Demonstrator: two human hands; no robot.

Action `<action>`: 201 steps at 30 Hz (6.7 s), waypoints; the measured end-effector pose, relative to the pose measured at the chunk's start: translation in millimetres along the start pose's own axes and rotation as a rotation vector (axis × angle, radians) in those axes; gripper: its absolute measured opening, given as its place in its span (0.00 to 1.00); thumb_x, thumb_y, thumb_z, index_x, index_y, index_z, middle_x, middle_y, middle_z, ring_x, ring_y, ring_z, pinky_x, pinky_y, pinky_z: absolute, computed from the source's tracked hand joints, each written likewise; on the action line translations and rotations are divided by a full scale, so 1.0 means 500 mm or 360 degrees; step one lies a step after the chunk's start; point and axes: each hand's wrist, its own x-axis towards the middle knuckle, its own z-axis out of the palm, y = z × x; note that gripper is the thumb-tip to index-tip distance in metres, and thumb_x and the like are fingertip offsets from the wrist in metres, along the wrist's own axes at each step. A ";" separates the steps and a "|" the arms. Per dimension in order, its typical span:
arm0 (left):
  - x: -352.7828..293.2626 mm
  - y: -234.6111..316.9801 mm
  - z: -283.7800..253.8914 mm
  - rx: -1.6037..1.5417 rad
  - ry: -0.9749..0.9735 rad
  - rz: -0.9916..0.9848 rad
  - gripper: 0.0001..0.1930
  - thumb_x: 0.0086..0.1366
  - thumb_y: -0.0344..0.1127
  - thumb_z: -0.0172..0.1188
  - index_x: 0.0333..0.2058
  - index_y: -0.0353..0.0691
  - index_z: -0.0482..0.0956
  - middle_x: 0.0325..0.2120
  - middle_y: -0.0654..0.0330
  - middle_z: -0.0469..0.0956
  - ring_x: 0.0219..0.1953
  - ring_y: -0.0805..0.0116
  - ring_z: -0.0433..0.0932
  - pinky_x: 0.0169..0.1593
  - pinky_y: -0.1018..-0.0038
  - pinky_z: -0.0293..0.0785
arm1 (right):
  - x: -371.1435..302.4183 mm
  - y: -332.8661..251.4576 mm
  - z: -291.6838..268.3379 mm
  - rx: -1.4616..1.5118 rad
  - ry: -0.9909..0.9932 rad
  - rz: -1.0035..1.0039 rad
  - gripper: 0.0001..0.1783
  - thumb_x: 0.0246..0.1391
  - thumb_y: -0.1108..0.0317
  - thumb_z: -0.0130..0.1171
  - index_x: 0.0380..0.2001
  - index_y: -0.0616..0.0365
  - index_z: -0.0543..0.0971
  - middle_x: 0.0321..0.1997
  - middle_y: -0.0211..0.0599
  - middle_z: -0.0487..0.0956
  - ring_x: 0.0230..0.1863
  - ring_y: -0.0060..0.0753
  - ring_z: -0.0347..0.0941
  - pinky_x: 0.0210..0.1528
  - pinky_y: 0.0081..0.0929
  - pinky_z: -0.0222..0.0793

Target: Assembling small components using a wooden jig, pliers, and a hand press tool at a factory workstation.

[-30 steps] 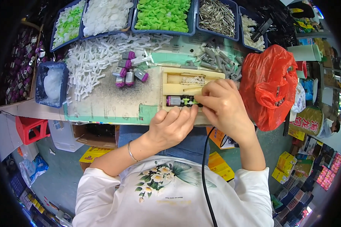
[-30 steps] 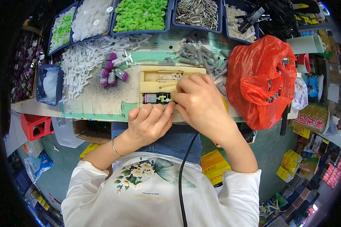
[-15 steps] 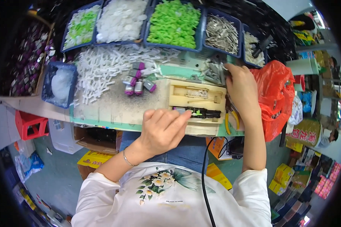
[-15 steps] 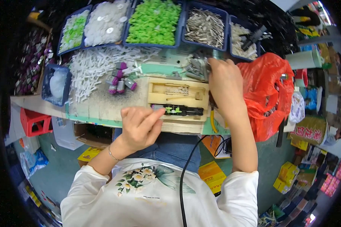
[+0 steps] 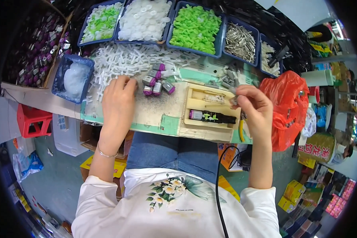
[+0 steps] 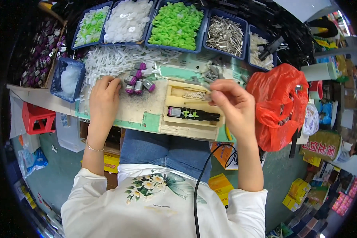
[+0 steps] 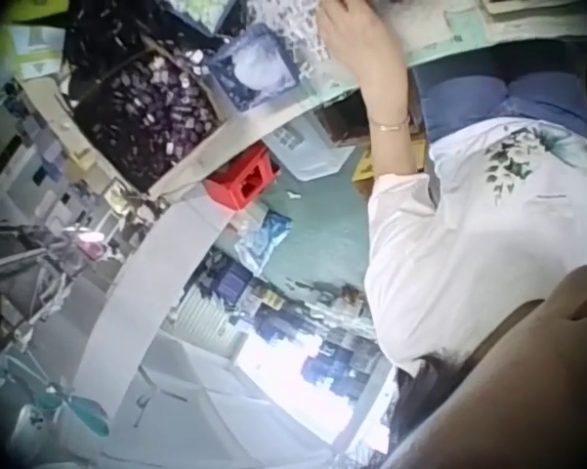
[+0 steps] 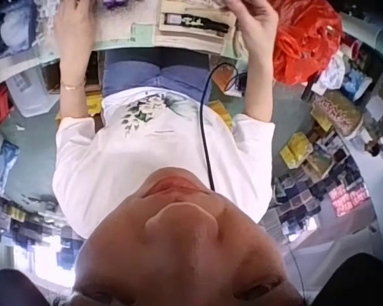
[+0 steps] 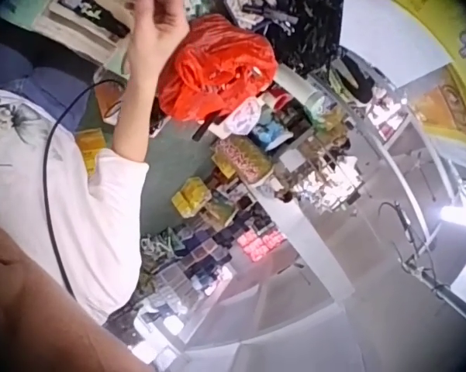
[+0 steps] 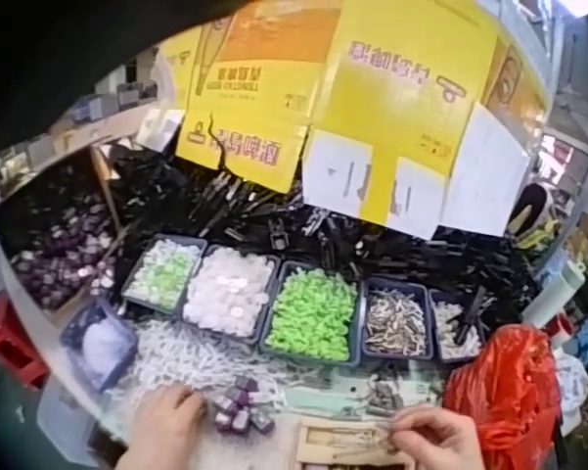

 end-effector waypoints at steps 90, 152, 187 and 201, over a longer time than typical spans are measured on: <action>0.026 0.040 -0.138 -0.2609 -0.0188 -0.0789 0.07 0.58 0.25 0.61 0.36 0.32 0.78 0.28 0.56 0.80 0.29 0.70 0.81 0.33 0.77 0.79 | -0.012 -0.050 0.195 -0.0159 -0.0214 -0.0527 0.19 0.37 0.84 0.67 0.38 0.66 0.79 0.46 0.44 0.74 0.42 0.28 0.75 0.41 0.20 0.75; -0.036 0.221 0.041 -0.0793 0.0158 0.0490 0.17 0.50 0.34 0.62 0.41 0.41 0.76 0.35 0.61 0.74 0.37 0.65 0.72 0.39 0.70 0.60 | -0.135 0.076 -0.046 -0.1208 0.0391 -0.0565 0.10 0.42 0.81 0.60 0.32 0.63 0.77 0.36 0.39 0.73 0.41 0.32 0.69 0.42 0.25 0.66; 0.429 -0.040 0.061 -0.1541 0.0461 -0.0241 0.10 0.48 0.30 0.66 0.29 0.34 0.78 0.22 0.63 0.79 0.26 0.78 0.76 0.31 0.81 0.73 | 0.011 -0.030 0.029 -0.1311 0.0081 -0.0783 0.05 0.44 0.79 0.60 0.28 0.63 0.78 0.33 0.38 0.77 0.35 0.31 0.71 0.36 0.23 0.67; 0.097 0.181 -0.060 -0.0749 0.0526 0.0882 0.18 0.46 0.29 0.65 0.40 0.43 0.79 0.42 0.59 0.77 0.41 0.63 0.76 0.41 0.69 0.70 | 0.048 -0.034 0.066 0.0162 -0.0255 0.0332 0.14 0.59 0.66 0.50 0.45 0.63 0.74 0.29 0.28 0.76 0.24 0.13 0.66 0.24 0.12 0.58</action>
